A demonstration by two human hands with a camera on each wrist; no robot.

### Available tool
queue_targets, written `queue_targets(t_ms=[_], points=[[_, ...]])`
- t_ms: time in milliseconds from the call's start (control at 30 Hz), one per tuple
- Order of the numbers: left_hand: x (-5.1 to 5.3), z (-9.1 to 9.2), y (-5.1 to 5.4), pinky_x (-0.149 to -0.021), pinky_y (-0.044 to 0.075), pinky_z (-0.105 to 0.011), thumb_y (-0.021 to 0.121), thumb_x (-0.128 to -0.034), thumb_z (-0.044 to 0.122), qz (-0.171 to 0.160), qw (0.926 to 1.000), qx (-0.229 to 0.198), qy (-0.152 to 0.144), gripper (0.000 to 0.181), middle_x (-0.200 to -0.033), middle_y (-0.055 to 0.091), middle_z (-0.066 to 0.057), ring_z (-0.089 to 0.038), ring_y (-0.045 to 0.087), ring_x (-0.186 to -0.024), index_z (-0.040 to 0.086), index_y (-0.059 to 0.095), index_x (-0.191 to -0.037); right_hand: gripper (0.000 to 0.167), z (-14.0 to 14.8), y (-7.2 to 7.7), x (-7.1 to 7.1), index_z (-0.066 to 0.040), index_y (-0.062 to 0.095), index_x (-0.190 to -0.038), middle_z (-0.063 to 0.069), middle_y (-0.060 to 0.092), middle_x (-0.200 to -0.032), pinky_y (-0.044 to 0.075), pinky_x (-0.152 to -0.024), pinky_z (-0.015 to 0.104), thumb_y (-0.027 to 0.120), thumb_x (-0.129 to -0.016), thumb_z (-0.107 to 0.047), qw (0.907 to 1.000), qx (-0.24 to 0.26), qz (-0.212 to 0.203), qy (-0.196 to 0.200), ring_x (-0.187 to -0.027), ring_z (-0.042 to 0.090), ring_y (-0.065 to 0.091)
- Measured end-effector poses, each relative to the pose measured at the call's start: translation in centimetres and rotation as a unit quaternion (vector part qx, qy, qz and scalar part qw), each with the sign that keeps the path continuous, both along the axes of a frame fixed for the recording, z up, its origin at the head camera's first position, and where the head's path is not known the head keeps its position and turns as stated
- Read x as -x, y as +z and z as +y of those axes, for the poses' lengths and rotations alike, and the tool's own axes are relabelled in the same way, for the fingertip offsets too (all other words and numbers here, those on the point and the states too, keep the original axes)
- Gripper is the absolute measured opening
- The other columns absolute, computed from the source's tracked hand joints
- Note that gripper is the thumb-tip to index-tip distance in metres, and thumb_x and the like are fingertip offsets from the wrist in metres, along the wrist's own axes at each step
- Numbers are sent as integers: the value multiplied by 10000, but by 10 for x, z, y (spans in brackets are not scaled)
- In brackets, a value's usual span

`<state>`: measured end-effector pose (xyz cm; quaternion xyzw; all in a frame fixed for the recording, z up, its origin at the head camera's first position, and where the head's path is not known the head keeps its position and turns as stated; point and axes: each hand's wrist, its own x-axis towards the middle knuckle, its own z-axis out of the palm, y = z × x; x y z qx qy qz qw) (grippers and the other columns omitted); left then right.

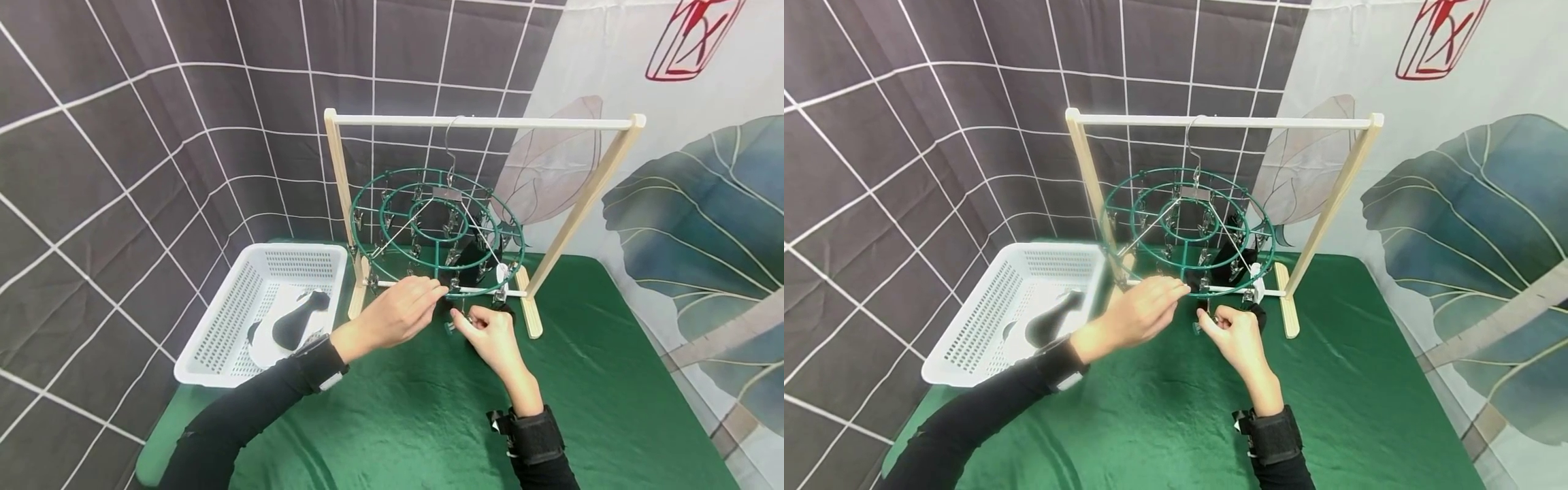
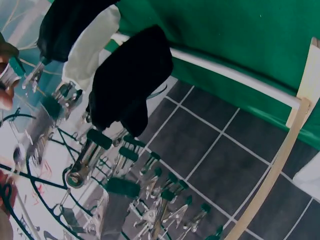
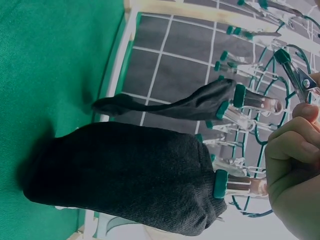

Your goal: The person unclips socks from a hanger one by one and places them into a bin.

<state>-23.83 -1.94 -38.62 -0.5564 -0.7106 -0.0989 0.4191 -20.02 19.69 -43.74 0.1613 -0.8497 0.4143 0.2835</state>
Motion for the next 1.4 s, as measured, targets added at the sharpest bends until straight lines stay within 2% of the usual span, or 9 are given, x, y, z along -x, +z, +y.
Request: queue_targets(t_ms=[167,300,433,567,700,833,1067,1233,1400], points=[[2,0,-5,-855,476,-323,557,-882,83,-269,9995,-116,111,331,-1113,625,-134,-221,588,-1017,-23,582,-1195,513,0,-1,-2,-146,330,-513,-140,226,-485,212,-413,214,723,-840,-180,9998,15,-149,118,-408,23,211],[7,-1,-6,-821,468,-323,507,-917,88,-622,9972,-383,161,282,-1098,611,-136,-225,573,-1008,-12,603,-1163,472,1,-1,-5,-168,370,-543,-139,240,-505,229,-423,206,739,-832,-226,9993,3,-257,263,-421,32,234],[11,-5,-8,-806,461,-320,434,-956,100,-969,9927,-707,89,271,-1080,611,-120,-219,573,-973,-1,627,-1117,387,7,-1,-6,-191,454,-563,-120,298,-504,244,-436,192,736,-827,-174,9991,256,230,261,-444,10,278],[14,-9,-8,-781,457,-314,427,-953,94,-1145,9883,-1006,-41,267,-1052,615,-107,-211,582,-942,5,639,-1089,318,16,-2,-4,-114,486,-598,-51,318,-509,221,-474,190,711,-821,-87,9936,778,748,-332,-482,20,276],[16,-13,-7,-758,453,-305,432,-944,86,-1221,9856,-1162,-113,255,-1017,615,-101,-205,582,-911,2,641,-1064,242,21,1,-3,-50,528,-836,-7,334,-583,253,-563,211,723,-829,-192,9933,725,196,-873,-540,79,297],[18,-17,-6,-749,449,-303,438,-936,75,-1219,9846,-1245,-98,244,-987,609,-97,-203,573,-881,3,637,-1057,304,21,2,-1,-87,513,-928,-27,336,-610,291,-576,242,697,-862,-320,9953,51,-473,-841,-524,94,310],[19,-19,-6,-786,459,-326,437,-934,79,-1155,9842,-1337,-66,250,-997,613,-112,-225,573,-910,-10,651,-1028,256,16,-1,1,-122,553,-683,-91,294,-530,338,-539,192,736,-835,-219,9986,-178,17,-496,-468,64,302],[19,-15,-4,-832,480,-353,489,-883,52,-608,9896,-1290,-186,214,-989,624,-139,-273,584,-919,-29,664,-977,400,10,-1,1,-168,429,-585,-109,276,-526,260,-475,200,738,-831,-228,9994,-193,56,-292,-459,48,270],[16,-8,-2,-856,488,-357,535,-838,51,-52,9961,-844,-242,214,-943,651,-136,-267,598,-896,-33,670,-981,440,4,0,0,-181,386,-569,-105,281,-529,241,-453,213,722,-847,-237,9998,-206,-9,-26,-462,43,264]])
